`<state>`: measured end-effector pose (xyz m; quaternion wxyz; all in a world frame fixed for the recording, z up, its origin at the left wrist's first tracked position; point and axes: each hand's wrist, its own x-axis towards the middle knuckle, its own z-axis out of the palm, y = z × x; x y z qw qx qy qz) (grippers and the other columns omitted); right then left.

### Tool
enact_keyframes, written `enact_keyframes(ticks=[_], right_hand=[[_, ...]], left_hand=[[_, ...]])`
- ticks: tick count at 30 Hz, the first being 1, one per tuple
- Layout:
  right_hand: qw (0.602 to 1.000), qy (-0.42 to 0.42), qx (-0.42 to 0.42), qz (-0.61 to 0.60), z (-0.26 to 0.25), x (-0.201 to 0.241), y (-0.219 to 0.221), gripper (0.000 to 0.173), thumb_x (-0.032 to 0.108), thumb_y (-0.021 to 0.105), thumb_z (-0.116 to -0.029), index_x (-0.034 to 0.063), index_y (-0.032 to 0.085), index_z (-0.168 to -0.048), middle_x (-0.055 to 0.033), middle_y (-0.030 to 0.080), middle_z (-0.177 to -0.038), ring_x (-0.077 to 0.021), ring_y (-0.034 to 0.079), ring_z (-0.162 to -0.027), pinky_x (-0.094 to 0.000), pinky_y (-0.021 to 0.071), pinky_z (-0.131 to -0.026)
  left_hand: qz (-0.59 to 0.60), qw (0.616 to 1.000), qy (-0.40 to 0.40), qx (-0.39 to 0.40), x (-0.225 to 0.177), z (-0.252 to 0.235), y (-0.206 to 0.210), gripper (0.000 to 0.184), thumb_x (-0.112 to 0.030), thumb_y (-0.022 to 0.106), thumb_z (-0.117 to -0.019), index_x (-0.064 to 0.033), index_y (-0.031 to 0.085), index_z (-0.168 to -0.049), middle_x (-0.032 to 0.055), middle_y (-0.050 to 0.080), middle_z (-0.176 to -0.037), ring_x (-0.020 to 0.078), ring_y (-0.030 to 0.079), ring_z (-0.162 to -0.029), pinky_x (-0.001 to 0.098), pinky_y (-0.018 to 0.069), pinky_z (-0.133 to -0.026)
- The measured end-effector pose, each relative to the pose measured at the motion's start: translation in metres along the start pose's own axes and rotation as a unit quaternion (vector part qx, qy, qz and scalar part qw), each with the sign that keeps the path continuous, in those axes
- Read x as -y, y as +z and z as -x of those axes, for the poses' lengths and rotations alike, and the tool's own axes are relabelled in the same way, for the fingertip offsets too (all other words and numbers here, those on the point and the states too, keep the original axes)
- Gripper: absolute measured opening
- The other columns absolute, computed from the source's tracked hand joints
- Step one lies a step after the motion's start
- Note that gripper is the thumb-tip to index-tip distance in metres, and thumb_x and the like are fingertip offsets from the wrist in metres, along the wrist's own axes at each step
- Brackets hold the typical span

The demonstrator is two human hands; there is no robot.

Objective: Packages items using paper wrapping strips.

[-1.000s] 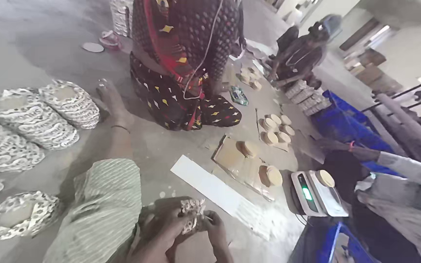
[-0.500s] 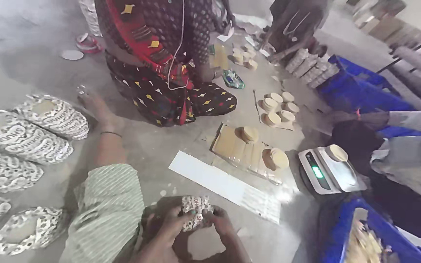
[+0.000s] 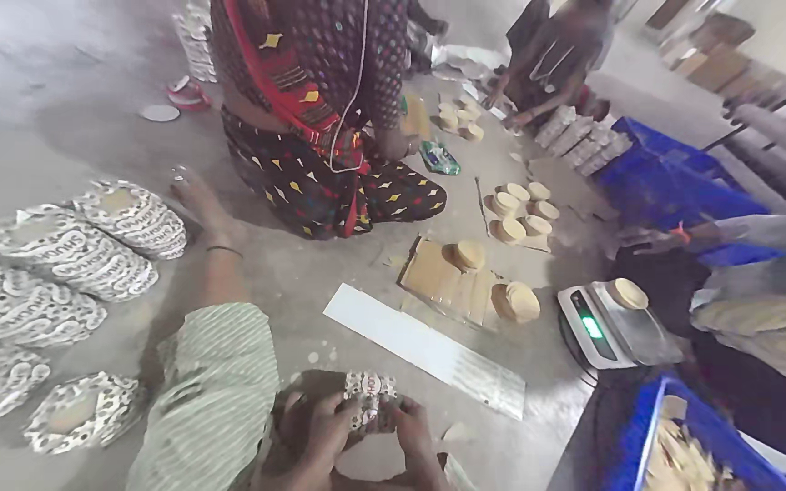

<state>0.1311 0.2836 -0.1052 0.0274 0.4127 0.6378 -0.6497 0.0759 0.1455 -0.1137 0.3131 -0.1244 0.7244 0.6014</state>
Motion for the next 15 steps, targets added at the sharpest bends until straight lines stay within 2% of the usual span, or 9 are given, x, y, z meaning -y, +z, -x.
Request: enact_keyframes(ticks=[2, 4, 6, 8, 9, 11, 15], right_hand=[[1.000, 0.001, -0.014, -0.026, 0.004, 0.001, 0.002, 0.017, 0.004, 0.063, -0.0988, -0.0030, 0.066, -0.084, -0.0006, 0.063, -0.069, -0.0041, 0.058, -0.061, -0.0224, 0.0518, -0.064], [0.999, 0.007, -0.025, -0.037, 0.006, -0.006, 0.003, 0.018, 0.006, 0.063, -0.0999, -0.0027, 0.066, -0.084, -0.0012, 0.062, -0.068, -0.0051, 0.058, -0.061, -0.0232, 0.0515, -0.064], [0.999, 0.016, -0.032, -0.022, 0.003, -0.008, 0.004, 0.018, 0.009, 0.063, -0.1005, -0.0049, 0.067, -0.089, -0.0037, 0.063, -0.071, -0.0068, 0.059, -0.062, -0.0251, 0.0521, -0.064], [0.999, 0.028, -0.033, -0.004, 0.003, -0.004, 0.004, 0.019, 0.011, 0.064, -0.1007, -0.0059, 0.068, -0.094, -0.0052, 0.065, -0.074, -0.0075, 0.060, -0.065, -0.0256, 0.0524, -0.066], [0.999, 0.034, -0.031, -0.004, 0.005, -0.005, 0.003, 0.018, 0.011, 0.065, -0.1002, -0.0062, 0.068, -0.096, -0.0060, 0.066, -0.076, -0.0080, 0.061, -0.066, -0.0261, 0.0527, -0.067], [0.998, 0.036, -0.044, -0.019, 0.004, -0.007, 0.007, 0.016, 0.009, 0.069, -0.0973, -0.0061, 0.069, -0.093, -0.0066, 0.067, -0.074, -0.0086, 0.062, -0.064, -0.0267, 0.0545, -0.065], [0.997, 0.036, -0.065, -0.023, 0.010, -0.005, 0.013, 0.019, 0.011, 0.068, -0.0980, -0.0052, 0.067, -0.088, -0.0063, 0.065, -0.071, -0.0097, 0.061, -0.062, -0.0283, 0.0546, -0.063]], left_hand=[[-0.013, 1.000, 0.014, -0.007, -0.002, 0.002, 0.001, 0.019, -0.014, 0.067, -0.0993, 0.0040, 0.072, -0.099, 0.0125, 0.070, -0.093, 0.0175, 0.064, -0.089, 0.0398, 0.0511, -0.086], [-0.038, 0.999, 0.019, -0.002, 0.000, 0.004, 0.001, 0.023, -0.015, 0.063, -0.1020, 0.0057, 0.072, -0.105, 0.0166, 0.070, -0.098, 0.0222, 0.065, -0.095, 0.0433, 0.0504, -0.091], [-0.071, 0.997, 0.021, 0.003, -0.003, 0.002, 0.001, 0.025, -0.014, 0.059, -0.1038, 0.0086, 0.070, -0.104, 0.0207, 0.068, -0.099, 0.0275, 0.063, -0.096, 0.0467, 0.0483, -0.092], [-0.078, 0.997, 0.008, 0.021, -0.007, 0.002, -0.001, 0.027, -0.014, 0.061, -0.1033, 0.0100, 0.068, -0.113, 0.0242, 0.068, -0.108, 0.0306, 0.064, -0.105, 0.0478, 0.0476, -0.098], [-0.069, 0.997, 0.002, 0.027, -0.006, 0.005, -0.002, 0.029, -0.017, 0.066, -0.1002, 0.0089, 0.068, -0.114, 0.0227, 0.068, -0.108, 0.0290, 0.064, -0.104, 0.0468, 0.0486, -0.098], [-0.050, 0.999, 0.004, 0.015, -0.002, 0.003, 0.000, 0.031, -0.020, 0.079, -0.0905, 0.0049, 0.070, -0.107, 0.0155, 0.070, -0.096, 0.0222, 0.066, -0.092, 0.0431, 0.0528, -0.088], [-0.022, 1.000, 0.000, -0.011, -0.002, 0.003, 0.003, 0.023, -0.018, 0.078, -0.0909, 0.0023, 0.073, -0.100, 0.0124, 0.072, -0.090, 0.0194, 0.068, -0.086, 0.0422, 0.0541, -0.085]])
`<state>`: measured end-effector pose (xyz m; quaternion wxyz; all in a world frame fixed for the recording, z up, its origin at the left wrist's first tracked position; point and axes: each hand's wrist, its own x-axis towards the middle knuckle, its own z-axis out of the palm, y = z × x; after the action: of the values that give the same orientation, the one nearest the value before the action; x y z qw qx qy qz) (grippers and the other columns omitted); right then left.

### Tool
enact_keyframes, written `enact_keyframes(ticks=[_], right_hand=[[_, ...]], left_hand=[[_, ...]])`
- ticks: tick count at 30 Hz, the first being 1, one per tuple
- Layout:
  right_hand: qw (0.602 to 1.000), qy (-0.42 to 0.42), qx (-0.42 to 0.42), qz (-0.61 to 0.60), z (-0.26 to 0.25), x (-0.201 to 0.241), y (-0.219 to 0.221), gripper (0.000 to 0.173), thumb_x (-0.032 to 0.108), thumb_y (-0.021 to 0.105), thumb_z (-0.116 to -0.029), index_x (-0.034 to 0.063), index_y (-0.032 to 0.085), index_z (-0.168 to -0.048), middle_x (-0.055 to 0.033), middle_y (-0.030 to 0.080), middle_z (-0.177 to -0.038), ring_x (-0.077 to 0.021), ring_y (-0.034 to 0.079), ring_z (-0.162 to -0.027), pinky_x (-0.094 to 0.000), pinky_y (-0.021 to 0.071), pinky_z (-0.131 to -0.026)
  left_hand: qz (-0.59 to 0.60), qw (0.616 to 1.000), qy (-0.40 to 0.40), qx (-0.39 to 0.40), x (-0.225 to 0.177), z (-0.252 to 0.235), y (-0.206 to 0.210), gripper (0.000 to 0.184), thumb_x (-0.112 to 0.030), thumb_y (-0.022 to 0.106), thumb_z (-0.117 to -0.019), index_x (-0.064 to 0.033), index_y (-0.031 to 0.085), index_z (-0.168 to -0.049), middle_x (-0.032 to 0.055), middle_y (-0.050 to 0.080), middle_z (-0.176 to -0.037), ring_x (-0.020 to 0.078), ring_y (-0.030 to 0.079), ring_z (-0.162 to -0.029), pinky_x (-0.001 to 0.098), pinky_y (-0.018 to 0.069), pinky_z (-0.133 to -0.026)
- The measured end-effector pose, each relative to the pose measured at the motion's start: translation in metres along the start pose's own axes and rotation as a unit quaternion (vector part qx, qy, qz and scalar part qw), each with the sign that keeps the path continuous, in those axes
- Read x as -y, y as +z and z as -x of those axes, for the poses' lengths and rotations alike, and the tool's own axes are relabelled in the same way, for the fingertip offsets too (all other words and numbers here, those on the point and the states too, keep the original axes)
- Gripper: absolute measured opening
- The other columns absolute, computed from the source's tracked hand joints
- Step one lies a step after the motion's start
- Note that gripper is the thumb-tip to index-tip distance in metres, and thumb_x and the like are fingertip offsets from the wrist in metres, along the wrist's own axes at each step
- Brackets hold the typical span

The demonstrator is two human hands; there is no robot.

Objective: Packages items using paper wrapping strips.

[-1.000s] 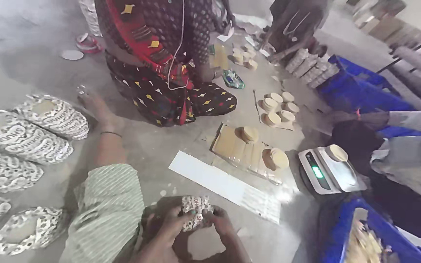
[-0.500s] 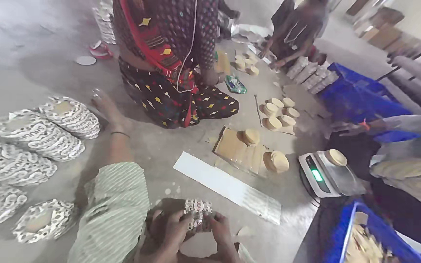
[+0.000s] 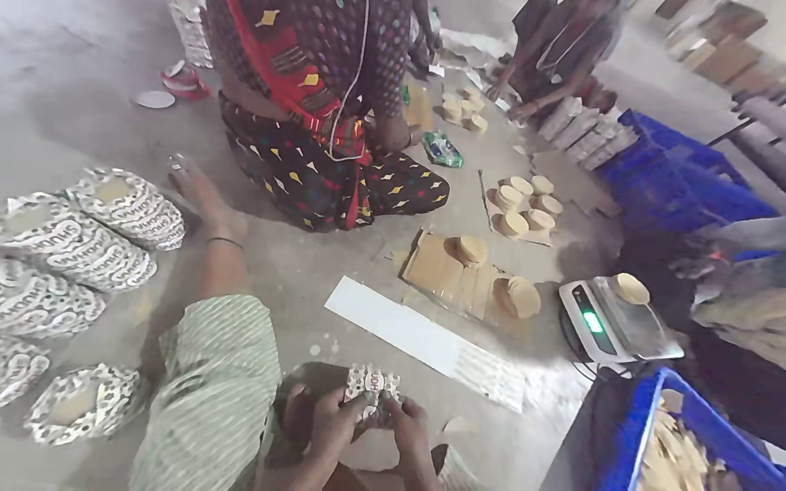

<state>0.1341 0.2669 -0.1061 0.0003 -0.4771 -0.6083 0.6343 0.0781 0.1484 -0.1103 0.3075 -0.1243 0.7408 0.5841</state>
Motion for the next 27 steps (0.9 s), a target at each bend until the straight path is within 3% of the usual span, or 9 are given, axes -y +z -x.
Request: enact_keyframes(ticks=[4, 8, 13, 18, 20, 23, 25, 27], right_hand=[[1.000, -0.004, -0.004, 0.002, -0.003, -0.012, 0.000, 0.025, 0.017, 0.068, -0.0990, -0.0038, 0.067, -0.085, -0.0073, 0.065, -0.071, -0.0124, 0.062, -0.063, -0.0318, 0.0546, -0.065], [1.000, 0.001, 0.007, 0.011, -0.001, -0.004, -0.002, 0.020, 0.014, 0.066, -0.0998, -0.0054, 0.070, -0.097, -0.0069, 0.067, -0.078, -0.0098, 0.061, -0.068, -0.0291, 0.0527, -0.070], [1.000, 0.010, -0.007, 0.002, 0.001, -0.003, 0.003, 0.021, 0.014, 0.071, -0.0968, -0.0048, 0.067, -0.088, -0.0081, 0.065, -0.072, -0.0127, 0.063, -0.064, -0.0319, 0.0554, -0.067], [0.999, 0.025, -0.027, 0.015, 0.002, -0.005, 0.007, 0.026, 0.019, 0.070, -0.0980, -0.0038, 0.068, -0.087, -0.0081, 0.065, -0.073, -0.0137, 0.061, -0.066, -0.0338, 0.0530, -0.067], [0.999, 0.021, -0.021, 0.017, 0.000, 0.000, 0.006, 0.025, 0.019, 0.068, -0.0995, -0.0039, 0.069, -0.088, -0.0078, 0.065, -0.074, -0.0125, 0.060, -0.067, -0.0324, 0.0517, -0.068], [1.000, 0.014, -0.007, 0.004, 0.003, -0.003, 0.003, 0.018, 0.014, 0.072, -0.0964, -0.0043, 0.070, -0.095, -0.0074, 0.067, -0.077, -0.0104, 0.062, -0.068, -0.0298, 0.0537, -0.069], [1.000, 0.006, -0.019, 0.012, 0.002, -0.008, 0.006, 0.019, 0.013, 0.078, -0.0903, -0.0040, 0.069, -0.089, -0.0078, 0.066, -0.073, -0.0122, 0.062, -0.064, -0.0323, 0.0544, -0.065], [1.000, -0.003, -0.021, 0.010, 0.002, -0.007, 0.008, 0.020, 0.012, 0.079, -0.0898, -0.0036, 0.066, -0.085, -0.0066, 0.064, -0.069, -0.0116, 0.060, -0.060, -0.0312, 0.0537, -0.063]], left_hand=[[-0.025, 0.999, 0.020, 0.005, 0.006, -0.002, 0.000, 0.024, -0.019, 0.074, -0.0946, 0.0025, 0.072, -0.105, 0.0150, 0.072, -0.097, 0.0237, 0.068, -0.095, 0.0468, 0.0528, -0.091], [-0.047, 0.998, 0.005, 0.038, -0.004, -0.002, -0.007, 0.026, -0.016, 0.066, -0.1001, 0.0070, 0.070, -0.112, 0.0205, 0.070, -0.105, 0.0269, 0.065, -0.100, 0.0467, 0.0495, -0.095], [-0.045, 0.999, 0.008, 0.015, -0.002, -0.005, -0.005, 0.024, -0.020, 0.067, -0.0997, 0.0033, 0.071, -0.097, 0.0122, 0.067, -0.087, 0.0195, 0.061, -0.083, 0.0427, 0.0492, -0.081], [-0.098, 0.995, 0.023, 0.005, 0.001, -0.008, -0.003, 0.032, -0.024, 0.065, -0.1019, 0.0061, 0.070, -0.092, 0.0152, 0.065, -0.083, 0.0245, 0.060, -0.082, 0.0465, 0.0481, -0.082], [-0.099, 0.995, 0.023, 0.015, -0.004, -0.011, -0.005, 0.033, -0.023, 0.063, -0.1029, 0.0081, 0.070, -0.096, 0.0183, 0.066, -0.088, 0.0264, 0.061, -0.086, 0.0472, 0.0485, -0.085], [-0.084, 0.995, 0.001, 0.050, -0.006, -0.007, -0.011, 0.033, -0.024, 0.075, -0.0945, 0.0072, 0.069, -0.102, 0.0162, 0.065, -0.090, 0.0232, 0.061, -0.085, 0.0439, 0.0502, -0.084], [-0.079, 0.996, -0.009, 0.045, -0.003, -0.006, -0.011, 0.029, -0.025, 0.083, -0.0878, 0.0014, 0.073, -0.096, 0.0114, 0.070, -0.087, 0.0191, 0.066, -0.082, 0.0417, 0.0538, -0.082], [-0.081, 0.996, -0.007, 0.033, 0.000, -0.006, -0.009, 0.029, -0.025, 0.082, -0.0881, 0.0014, 0.073, -0.092, 0.0120, 0.070, -0.085, 0.0210, 0.065, -0.081, 0.0443, 0.0529, -0.081]])
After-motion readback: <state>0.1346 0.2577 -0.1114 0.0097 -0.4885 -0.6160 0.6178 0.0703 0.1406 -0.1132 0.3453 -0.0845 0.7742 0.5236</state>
